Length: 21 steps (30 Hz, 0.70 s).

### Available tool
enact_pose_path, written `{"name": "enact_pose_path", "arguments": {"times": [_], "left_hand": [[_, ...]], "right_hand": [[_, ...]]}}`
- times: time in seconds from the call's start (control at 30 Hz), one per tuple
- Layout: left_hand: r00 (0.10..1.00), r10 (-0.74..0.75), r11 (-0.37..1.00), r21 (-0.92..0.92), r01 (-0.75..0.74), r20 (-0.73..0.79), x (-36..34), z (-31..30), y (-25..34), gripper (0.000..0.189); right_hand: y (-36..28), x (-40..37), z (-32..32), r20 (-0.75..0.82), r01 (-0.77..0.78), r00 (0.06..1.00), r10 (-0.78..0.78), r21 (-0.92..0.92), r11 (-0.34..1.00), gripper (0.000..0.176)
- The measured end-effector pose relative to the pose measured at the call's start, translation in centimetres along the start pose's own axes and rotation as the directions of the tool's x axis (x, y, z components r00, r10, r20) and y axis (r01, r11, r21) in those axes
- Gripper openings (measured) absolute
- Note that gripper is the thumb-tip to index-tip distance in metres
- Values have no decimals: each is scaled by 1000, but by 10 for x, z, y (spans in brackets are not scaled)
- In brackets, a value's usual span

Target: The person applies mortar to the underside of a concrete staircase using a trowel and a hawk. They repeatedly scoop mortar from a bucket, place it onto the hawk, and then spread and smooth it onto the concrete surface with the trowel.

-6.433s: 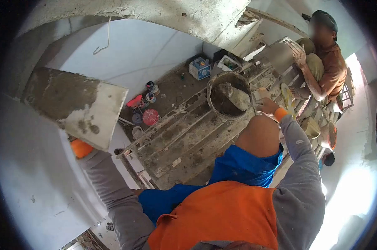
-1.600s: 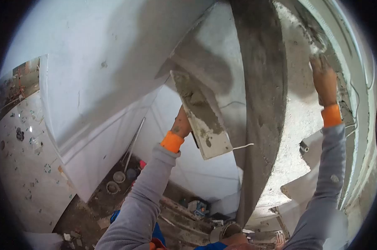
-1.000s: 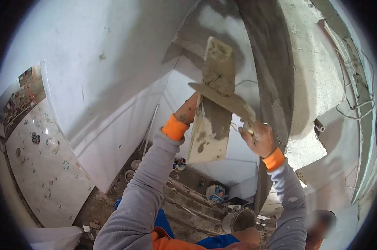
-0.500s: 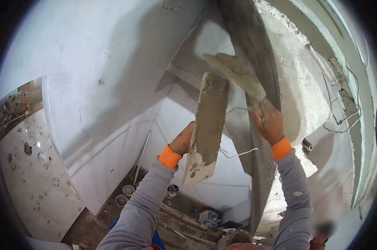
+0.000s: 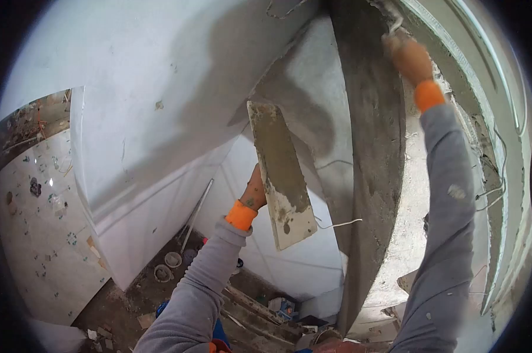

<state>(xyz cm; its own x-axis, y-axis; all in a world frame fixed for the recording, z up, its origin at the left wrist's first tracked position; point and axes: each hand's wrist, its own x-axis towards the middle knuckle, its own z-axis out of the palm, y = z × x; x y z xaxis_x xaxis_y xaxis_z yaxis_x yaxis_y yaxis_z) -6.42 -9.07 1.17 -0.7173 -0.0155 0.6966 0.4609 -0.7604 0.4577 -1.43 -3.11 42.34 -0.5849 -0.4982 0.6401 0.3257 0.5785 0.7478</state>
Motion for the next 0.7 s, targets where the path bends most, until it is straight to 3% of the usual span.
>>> {"name": "enact_pose_path", "arguments": {"times": [0.03,0.1,0.17,0.4,0.5,0.57,0.6,0.7], "left_hand": [[999,-38,997,-73,39,15,3,-4,-3,34],[995,-95,975,-200,101,37,8,-3,-6,38],[994,-107,961,-253,112,34,3,0,-5,42],[998,-1,987,-161,-11,-70,-8,8,38,46],[996,61,997,46,-58,-72,-9,4,49,45],[995,77,996,49,-73,-68,-8,2,53,45],[996,68,997,-42,-71,-65,-7,3,51,45],[998,36,991,-127,-42,-47,-5,1,50,44]], "right_hand": [[22,18,20,-182,-33,979,94,310,950,43],[14,11,14,-215,-91,959,186,387,917,48],[16,2,8,-181,-89,969,170,384,919,49],[16,-27,-1,-191,-122,957,217,412,903,51],[18,-43,6,-293,-90,928,230,423,901,49],[16,-53,6,-306,-84,921,240,447,891,51],[17,-56,7,-310,-83,918,247,459,884,53],[6,-53,8,-180,-83,968,176,432,898,53]]}}
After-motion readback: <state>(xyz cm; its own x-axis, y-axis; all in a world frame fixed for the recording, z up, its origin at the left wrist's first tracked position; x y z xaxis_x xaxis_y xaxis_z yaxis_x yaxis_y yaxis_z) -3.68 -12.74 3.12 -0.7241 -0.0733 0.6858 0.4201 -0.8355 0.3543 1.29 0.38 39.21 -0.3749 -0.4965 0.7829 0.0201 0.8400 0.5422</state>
